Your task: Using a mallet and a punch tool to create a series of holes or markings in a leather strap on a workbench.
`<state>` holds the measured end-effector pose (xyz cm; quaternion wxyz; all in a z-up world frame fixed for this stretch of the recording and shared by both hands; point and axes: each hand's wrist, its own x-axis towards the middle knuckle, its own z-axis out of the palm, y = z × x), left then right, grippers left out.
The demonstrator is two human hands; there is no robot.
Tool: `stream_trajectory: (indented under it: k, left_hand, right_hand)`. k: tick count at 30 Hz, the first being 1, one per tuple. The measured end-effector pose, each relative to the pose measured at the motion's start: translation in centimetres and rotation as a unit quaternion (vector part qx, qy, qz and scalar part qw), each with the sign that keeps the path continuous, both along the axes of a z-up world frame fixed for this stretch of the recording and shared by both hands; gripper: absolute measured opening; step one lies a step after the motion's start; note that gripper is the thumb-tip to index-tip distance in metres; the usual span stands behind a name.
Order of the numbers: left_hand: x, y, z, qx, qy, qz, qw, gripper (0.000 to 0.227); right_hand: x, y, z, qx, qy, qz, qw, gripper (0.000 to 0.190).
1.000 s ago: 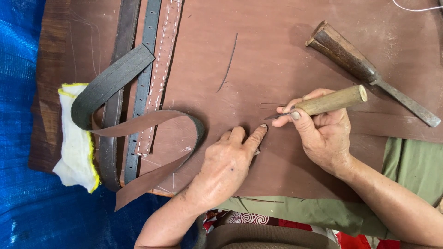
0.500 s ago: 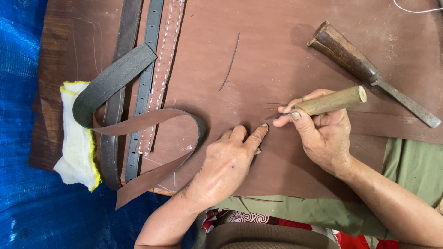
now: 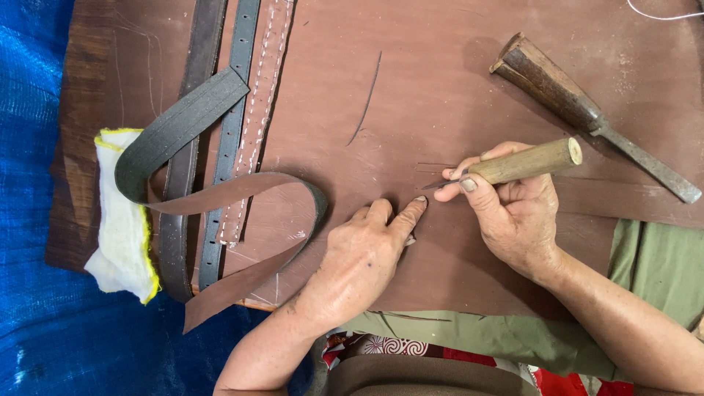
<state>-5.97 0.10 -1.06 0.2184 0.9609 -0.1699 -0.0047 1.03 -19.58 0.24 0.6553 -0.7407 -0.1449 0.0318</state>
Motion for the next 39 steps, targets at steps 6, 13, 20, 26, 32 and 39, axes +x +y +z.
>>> stream_trajectory:
  k: [6,13,20,26,32,39]
  left_hand:
    - [0.0,0.0,-0.2,0.003,0.009,0.002,1.000,0.045]
    - [0.0,0.0,0.0,0.000,0.018,0.000,1.000,0.047]
    - [0.0,0.1,0.0,0.010,-0.010,-0.002,1.000,0.048]
    - [0.8,0.9,0.6,-0.088,0.008,0.013,0.996,0.031]
    - [2.1,1.1,5.1,-0.326,0.031,0.007,0.945,0.057]
    - [3.8,-1.4,4.3,-0.360,-0.033,-0.015,0.932,0.045]
  right_hand:
    - [0.0,-0.1,0.0,-0.036,-0.008,-0.004,0.999,0.010]
    - [-0.2,0.0,0.0,-0.033,-0.004,-0.003,0.999,0.013]
    - [-0.4,0.2,-0.1,-0.060,-0.011,-0.008,0.998,0.012]
    - [-0.7,0.3,-0.6,-0.074,-0.083,-0.006,0.994,0.029]
    - [-1.0,-0.4,-2.0,-0.240,-0.219,-0.010,0.946,0.027]
    - [-1.5,-0.8,-4.0,-0.361,-0.033,0.007,0.932,0.051]
